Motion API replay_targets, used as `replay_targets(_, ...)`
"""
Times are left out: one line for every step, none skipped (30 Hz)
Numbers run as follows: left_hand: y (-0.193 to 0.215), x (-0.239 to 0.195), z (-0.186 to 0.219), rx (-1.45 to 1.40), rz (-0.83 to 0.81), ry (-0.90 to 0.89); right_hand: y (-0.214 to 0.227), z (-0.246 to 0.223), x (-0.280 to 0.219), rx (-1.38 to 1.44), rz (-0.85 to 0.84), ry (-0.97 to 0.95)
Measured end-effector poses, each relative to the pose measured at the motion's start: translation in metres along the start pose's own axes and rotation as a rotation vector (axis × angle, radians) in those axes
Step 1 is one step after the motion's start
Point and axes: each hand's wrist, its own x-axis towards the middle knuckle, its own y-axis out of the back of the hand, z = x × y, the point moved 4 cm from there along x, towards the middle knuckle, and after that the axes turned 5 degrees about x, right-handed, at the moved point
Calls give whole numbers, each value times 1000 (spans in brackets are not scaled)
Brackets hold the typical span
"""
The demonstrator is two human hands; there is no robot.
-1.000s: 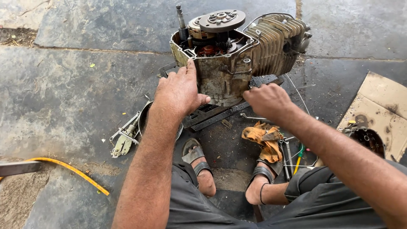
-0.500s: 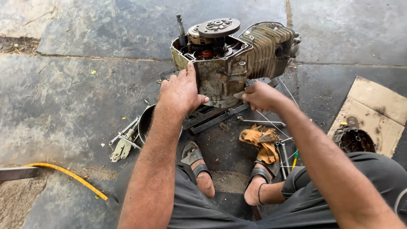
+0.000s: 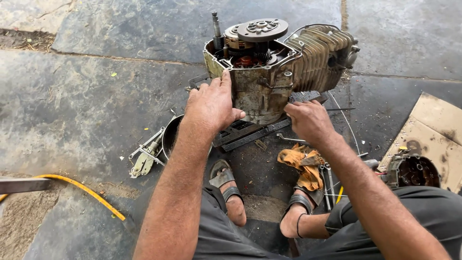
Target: The person sits on the floor of a motorcycle repair workshop and cleans a disassembled engine casing. They hold the casing steady with one hand while scraping and brushing its surfaces with a brush, working over the cooling fins and openings, with a rag and other engine parts on the floor nearby.
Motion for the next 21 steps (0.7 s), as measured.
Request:
replay_targets(-1, 1, 0, 1, -3, 2, -3, -1, 0, 4, -2, 1)
replay_targets(-1, 2, 0, 4, -8, -3, -2, -2, 2, -1, 34, 25)
replay_targets(-1, 3, 1, 6, -12, -8, -1, -3, 2, -6, 69, 48)
replay_targets(-1, 3, 0, 5, -12, -5, 1, -12, 6, -6, 68, 51)
replay_targets(-2, 2, 0, 7, -13, -5, 1, -19, 9, 23, 9, 34)
replay_targets(-1, 3, 1, 10, -13, -8, 2, -25, 12, 51, -48, 14)
replay_targets(-1, 3, 0, 10, -12, -7, -5, -21, 12, 51, -47, 15)
replay_targets(0, 3, 0, 2, -4, -10, -11, -19, 11, 81, -29, 54)
replay_targets(0, 2, -1, -6, 4, -12, -17, -17, 9, 112, -10, 94)
replay_targets(1, 3, 2, -5, 5, -14, -20, -10, 6, 111, -9, 92)
replay_targets(2, 4, 4, -8, 5, -18, -18, -5, 2, 83, 106, 128)
replay_targets(2, 1, 1, -13, 2, -6, -18, -5, 2, 63, 218, 176)
replay_targets(1, -1, -3, -14, 1, 7, -11, -15, 4, 70, 216, 188)
replay_targets(0, -2, -4, -9, -7, 5, -4, -24, 3, 50, 204, 183)
replay_targets(-1, -3, -3, -4, -15, 2, 4, -32, 2, 29, 193, 178)
replay_targets(0, 1, -2, -4, -9, -5, 1, -26, 5, 22, 197, 174)
replay_targets(1, 5, -1, 1, 5, -14, -2, -21, 8, 11, 198, 192)
replay_targets(-3, 6, -2, 5, 9, -15, -8, -20, 9, 8, 191, 213)
replay_targets(-4, 5, -1, 4, 5, -15, -12, -22, 8, 10, 186, 212)
replay_targets(-3, 5, -1, 18, 3, -13, -13, -25, 9, 28, 175, 239)
replay_targets(-1, 4, 0, 33, 1, -12, -14, -28, 9, 46, 164, 266)
